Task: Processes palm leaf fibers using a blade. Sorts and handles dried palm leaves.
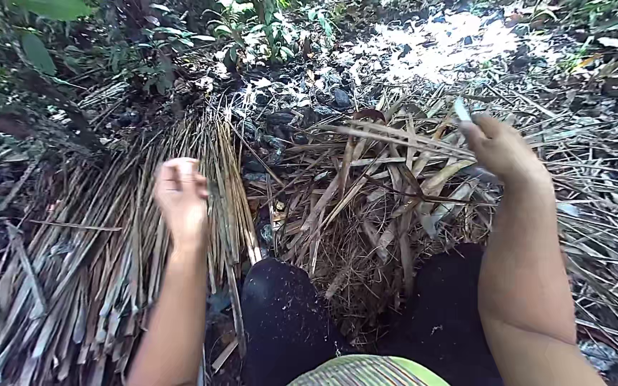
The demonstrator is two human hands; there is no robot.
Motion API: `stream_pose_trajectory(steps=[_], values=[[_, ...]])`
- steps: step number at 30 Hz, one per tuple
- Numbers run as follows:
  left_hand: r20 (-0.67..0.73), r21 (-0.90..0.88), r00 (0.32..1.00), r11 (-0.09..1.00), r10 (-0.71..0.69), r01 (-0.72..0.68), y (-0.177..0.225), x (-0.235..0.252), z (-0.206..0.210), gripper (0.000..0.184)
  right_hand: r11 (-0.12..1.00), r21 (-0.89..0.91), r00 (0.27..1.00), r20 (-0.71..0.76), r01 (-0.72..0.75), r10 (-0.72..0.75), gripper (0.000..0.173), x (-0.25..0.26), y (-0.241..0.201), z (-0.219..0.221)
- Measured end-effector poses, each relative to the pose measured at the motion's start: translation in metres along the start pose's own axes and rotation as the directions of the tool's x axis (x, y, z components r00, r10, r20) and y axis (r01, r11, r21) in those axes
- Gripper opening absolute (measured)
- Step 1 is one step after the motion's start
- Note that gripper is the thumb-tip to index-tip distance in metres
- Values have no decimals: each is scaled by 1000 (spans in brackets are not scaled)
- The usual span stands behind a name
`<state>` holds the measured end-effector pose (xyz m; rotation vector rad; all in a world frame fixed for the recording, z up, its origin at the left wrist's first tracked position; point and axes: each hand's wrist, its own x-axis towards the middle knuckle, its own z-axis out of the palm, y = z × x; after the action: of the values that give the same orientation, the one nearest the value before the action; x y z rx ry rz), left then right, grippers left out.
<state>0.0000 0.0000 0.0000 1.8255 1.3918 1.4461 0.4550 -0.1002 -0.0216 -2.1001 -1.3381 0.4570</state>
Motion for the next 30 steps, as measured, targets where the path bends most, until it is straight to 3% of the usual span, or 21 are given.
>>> stream_pose_trajectory(steps=[2,4,5,7,11,13,14,17,18,19,20,21,23,24,25,27,30], values=[[193,-85,978,994,80,-64,14,-32,31,23,909,239,932,42,341,-360,41,-24,-46,21],[286,-109,954,992,88,-59,26,-56,55,23,688,542,790,72,482,-609,41,-48,-81,49],[316,-111,945,993,81,-48,31,-66,63,23,609,632,729,100,479,-677,45,-58,-94,62],[333,-121,938,991,94,-56,37,-81,74,22,562,717,660,190,412,-727,52,-72,-106,83],[338,-148,933,986,127,-80,40,-90,75,19,536,806,611,299,249,-733,46,-73,-108,104],[465,-312,885,940,23,139,41,-86,70,21,514,834,585,319,200,-745,42,-69,-104,106],[565,-400,824,861,-39,315,42,-82,67,22,493,851,567,320,179,-759,41,-67,-102,107],[833,-470,552,467,-46,749,40,-71,62,19,435,893,505,326,113,-799,41,-63,-98,106],[877,-447,481,361,-5,818,37,-70,62,17,422,902,485,331,90,-809,41,-62,-97,106],[890,-435,455,320,13,842,36,-70,63,17,416,907,473,337,70,-814,41,-61,-96,106],[875,-449,484,365,-5,816,37,-71,64,18,412,910,474,342,50,-811,41,-60,-95,107],[819,-471,570,503,-55,725,40,-74,65,21,421,906,494,349,38,-796,42,-60,-95,109],[595,-381,801,853,-69,356,42,-83,70,24,458,888,549,366,34,-752,41,-63,-98,112],[487,-270,873,951,3,148,40,-87,72,22,475,879,594,363,37,-718,40,-67,-100,115],[411,-150,907,988,89,-29,37,-90,73,21,496,867,641,352,52,-682,39,-71,-103,117],[340,6,907,964,246,-264,30,-92,72,25,548,832,719,332,81,-610,37,-76,-108,115],[354,81,886,934,300,-348,21,-99,62,25,549,833,843,247,67,-478,37,-60,-105,95]])
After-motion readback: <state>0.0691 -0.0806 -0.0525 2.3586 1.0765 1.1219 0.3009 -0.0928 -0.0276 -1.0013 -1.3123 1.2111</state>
